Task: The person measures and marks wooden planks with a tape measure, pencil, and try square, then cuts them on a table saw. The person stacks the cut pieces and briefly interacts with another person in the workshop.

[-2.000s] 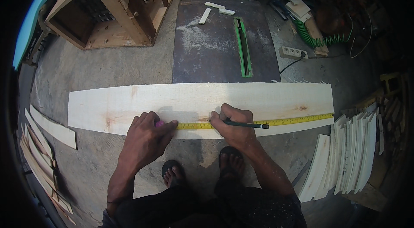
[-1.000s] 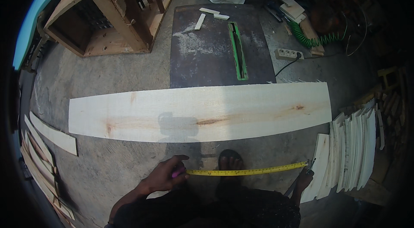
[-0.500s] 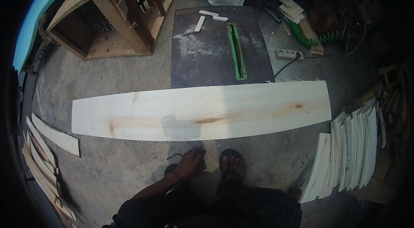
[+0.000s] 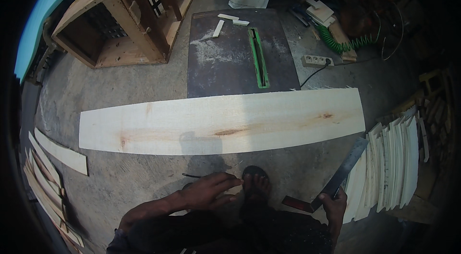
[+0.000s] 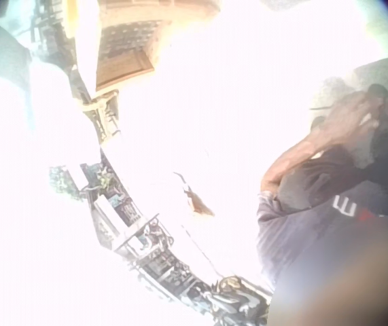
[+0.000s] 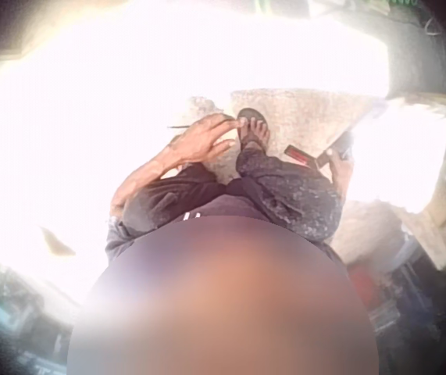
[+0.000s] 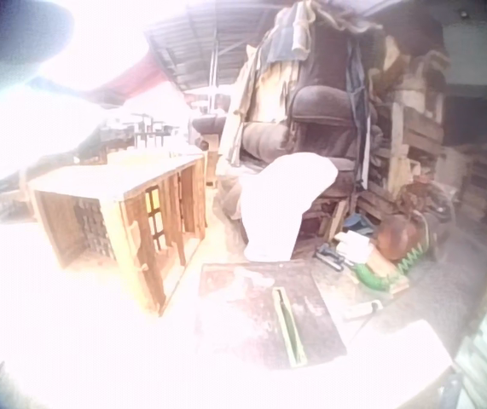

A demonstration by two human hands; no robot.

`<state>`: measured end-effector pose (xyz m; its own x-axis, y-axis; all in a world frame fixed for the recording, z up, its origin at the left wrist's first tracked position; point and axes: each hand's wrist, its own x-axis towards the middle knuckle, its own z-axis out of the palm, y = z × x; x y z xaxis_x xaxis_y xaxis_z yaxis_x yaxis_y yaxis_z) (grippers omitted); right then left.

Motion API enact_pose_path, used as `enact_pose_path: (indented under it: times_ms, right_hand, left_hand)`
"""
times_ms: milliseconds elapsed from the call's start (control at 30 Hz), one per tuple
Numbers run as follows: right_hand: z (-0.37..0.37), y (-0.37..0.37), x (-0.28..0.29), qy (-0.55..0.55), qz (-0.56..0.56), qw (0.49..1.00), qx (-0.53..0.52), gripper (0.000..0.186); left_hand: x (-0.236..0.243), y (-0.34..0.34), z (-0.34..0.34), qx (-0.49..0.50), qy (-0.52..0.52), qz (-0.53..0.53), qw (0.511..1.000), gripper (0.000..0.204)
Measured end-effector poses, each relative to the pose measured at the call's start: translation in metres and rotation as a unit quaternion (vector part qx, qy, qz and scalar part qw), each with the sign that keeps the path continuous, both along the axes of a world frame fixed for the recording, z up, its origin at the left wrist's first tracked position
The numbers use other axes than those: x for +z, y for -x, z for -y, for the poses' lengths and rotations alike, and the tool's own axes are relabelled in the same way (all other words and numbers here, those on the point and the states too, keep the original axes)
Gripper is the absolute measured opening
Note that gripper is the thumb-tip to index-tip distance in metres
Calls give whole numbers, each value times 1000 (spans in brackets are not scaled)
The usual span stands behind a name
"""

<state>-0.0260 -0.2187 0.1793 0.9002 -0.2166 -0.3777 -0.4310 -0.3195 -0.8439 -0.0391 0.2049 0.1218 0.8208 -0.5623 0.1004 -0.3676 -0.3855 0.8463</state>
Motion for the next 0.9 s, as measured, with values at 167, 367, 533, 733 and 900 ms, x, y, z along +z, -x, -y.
enact_pose_path:
  times_ms: [167,367,533,733,900]
  right_hand:
    - [-137,-71,16,-116,70,964,230,21]
    - [-229,-104,-4,-162,43,944,284,30]
    - [-238,-84,-2,-75,-27,904,421,42]
    - [-237,-69,-34,-146,-85,895,413,35]
    - [-244,-75,-40,-153,-132,909,366,32]
  left_hand:
    - [47,-13,20,-18,-41,91,995,85]
    - [39,2,-11,128,-215,135,959,62]
    - [55,-1,-46,161,-210,33,964,47]
    - [55,1,-47,161,-178,-34,970,65]
    - [51,-20,-48,153,-290,97,940,84]
